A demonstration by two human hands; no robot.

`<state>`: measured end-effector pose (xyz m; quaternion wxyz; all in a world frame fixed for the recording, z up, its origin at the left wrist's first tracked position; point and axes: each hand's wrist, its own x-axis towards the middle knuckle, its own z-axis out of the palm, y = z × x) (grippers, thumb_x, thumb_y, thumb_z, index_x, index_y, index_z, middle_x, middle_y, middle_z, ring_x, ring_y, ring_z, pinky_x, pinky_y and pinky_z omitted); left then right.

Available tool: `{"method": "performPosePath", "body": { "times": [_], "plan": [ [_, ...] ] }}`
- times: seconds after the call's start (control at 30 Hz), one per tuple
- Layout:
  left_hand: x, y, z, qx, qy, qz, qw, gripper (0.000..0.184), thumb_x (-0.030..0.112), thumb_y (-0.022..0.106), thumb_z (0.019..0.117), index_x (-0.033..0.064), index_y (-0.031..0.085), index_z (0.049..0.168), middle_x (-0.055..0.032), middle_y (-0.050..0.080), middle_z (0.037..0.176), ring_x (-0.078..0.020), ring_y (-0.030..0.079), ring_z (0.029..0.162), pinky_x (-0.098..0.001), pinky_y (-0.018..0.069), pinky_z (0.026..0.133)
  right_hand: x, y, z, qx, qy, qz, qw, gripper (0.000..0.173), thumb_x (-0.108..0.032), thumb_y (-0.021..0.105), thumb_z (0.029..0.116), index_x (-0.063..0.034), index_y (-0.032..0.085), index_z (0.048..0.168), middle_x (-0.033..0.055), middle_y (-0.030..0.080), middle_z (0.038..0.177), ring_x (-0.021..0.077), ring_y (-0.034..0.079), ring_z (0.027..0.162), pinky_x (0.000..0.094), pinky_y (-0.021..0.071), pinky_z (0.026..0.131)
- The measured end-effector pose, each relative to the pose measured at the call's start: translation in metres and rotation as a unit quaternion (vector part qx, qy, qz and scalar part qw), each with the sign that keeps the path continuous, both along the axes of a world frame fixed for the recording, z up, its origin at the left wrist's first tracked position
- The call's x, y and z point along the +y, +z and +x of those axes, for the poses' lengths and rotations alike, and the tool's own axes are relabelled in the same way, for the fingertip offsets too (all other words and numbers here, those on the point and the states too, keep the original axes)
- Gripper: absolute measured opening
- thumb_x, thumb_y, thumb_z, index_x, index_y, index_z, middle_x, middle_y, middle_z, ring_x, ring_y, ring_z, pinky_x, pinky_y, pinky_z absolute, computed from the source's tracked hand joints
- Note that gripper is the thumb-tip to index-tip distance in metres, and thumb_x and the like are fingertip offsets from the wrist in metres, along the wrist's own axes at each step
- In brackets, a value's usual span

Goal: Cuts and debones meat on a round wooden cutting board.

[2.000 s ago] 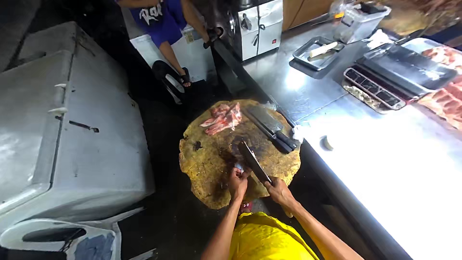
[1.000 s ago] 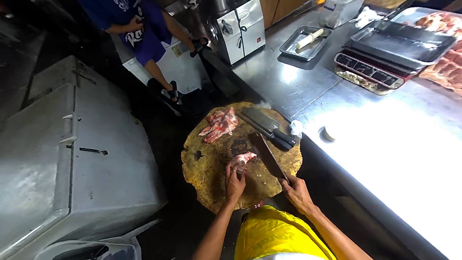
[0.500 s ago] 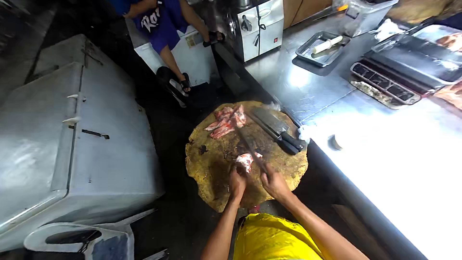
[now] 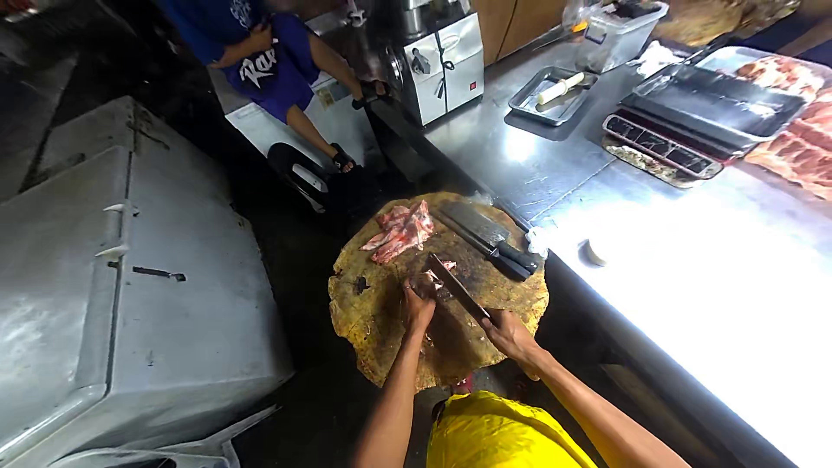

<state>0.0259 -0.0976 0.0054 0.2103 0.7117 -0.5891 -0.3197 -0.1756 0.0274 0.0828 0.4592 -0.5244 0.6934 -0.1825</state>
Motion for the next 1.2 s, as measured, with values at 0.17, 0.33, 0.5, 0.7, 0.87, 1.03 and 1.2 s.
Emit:
{"method": "performPosePath", "body": {
  "times": [0.17,0.33,0.5,0.7,0.87,1.03,1.2],
  "plan": [
    [-0.008,0.005,-0.001,-0.059,-0.009,0.011,0.998,0.088,0.039,0.078,0.0863,0.0061,0.035,0.156,-0.0219,0.053,0.147,-0.0357,0.055,0.133,-0.0532,0.044,0.111,-0.019,0.038,0.023,0.004,-0.011,-0.089,0.996,0.037,-0.033,0.041,0.1063,-0.0107,0.065,0.124,0.0087,0.066,0.08,0.0242,0.066,0.074,0.0468,0.0539,0.071],
    [-0.006,0.011,-0.005,-0.041,0.004,0.034,0.999,0.086,0.028,0.077,0.0869,0.0065,0.032,0.157,-0.0211,0.06,0.139,-0.0357,0.059,0.127,-0.0547,0.0471,0.107,-0.058,-0.005,0.039,0.066,0.043,0.052,0.996,0.041,-0.035,0.048,0.1038,-0.0116,0.06,0.135,0.0193,0.071,0.112,0.0372,0.069,0.107,0.0598,0.0542,0.091],
    [-0.01,0.007,0.002,-0.024,0.0,0.048,0.999,0.09,0.02,0.077,0.0842,0.0102,0.029,0.16,-0.0207,0.059,0.14,-0.0358,0.059,0.128,-0.0548,0.0466,0.107,-0.051,-0.018,0.037,0.06,0.037,0.113,0.991,0.038,-0.035,0.053,0.1023,-0.0068,0.065,0.124,0.0199,0.07,0.11,0.0359,0.07,0.103,0.0578,0.055,0.088],
    [-0.012,-0.006,0.011,-0.014,-0.037,0.018,0.999,0.085,0.026,0.078,0.0874,0.0049,0.033,0.156,-0.0224,0.058,0.141,-0.0354,0.058,0.13,-0.0536,0.0457,0.11,-0.037,0.031,0.025,0.02,-0.029,0.043,0.998,0.04,-0.039,0.044,0.1064,-0.0072,0.068,0.103,0.0128,0.066,0.086,0.0284,0.067,0.081,0.0516,0.0537,0.075],
    [-0.006,0.012,0.007,-0.045,-0.038,0.049,0.997,0.085,0.025,0.076,0.0883,0.01,0.031,0.159,-0.0237,0.057,0.141,-0.0384,0.058,0.127,-0.0564,0.0471,0.106,-0.04,0.044,0.044,0.001,-0.042,-0.085,0.995,0.036,-0.032,0.042,0.1056,-0.0114,0.063,0.127,0.0107,0.068,0.087,0.0263,0.069,0.082,0.0487,0.0551,0.077],
    [-0.008,0.001,0.008,-0.033,-0.002,0.043,0.999,0.09,0.023,0.079,0.0839,0.0061,0.03,0.158,-0.0226,0.057,0.142,-0.036,0.058,0.129,-0.0548,0.0459,0.109,-0.062,-0.017,0.05,0.062,0.025,0.132,0.989,0.041,-0.037,0.055,0.1012,-0.0033,0.064,0.123,0.0216,0.069,0.112,0.036,0.07,0.099,0.0579,0.0557,0.085],
    [-0.006,-0.008,0.02,0.016,0.0,0.038,0.999,0.095,0.019,0.082,0.0812,0.0076,0.029,0.158,-0.0223,0.054,0.144,-0.0347,0.058,0.129,-0.0517,0.0481,0.107,-0.035,-0.022,0.033,0.035,0.012,0.2,0.979,0.041,-0.041,0.053,0.1025,-0.0049,0.064,0.117,0.0171,0.066,0.096,0.0283,0.067,0.075,0.049,0.0558,0.069]
  ]
}}
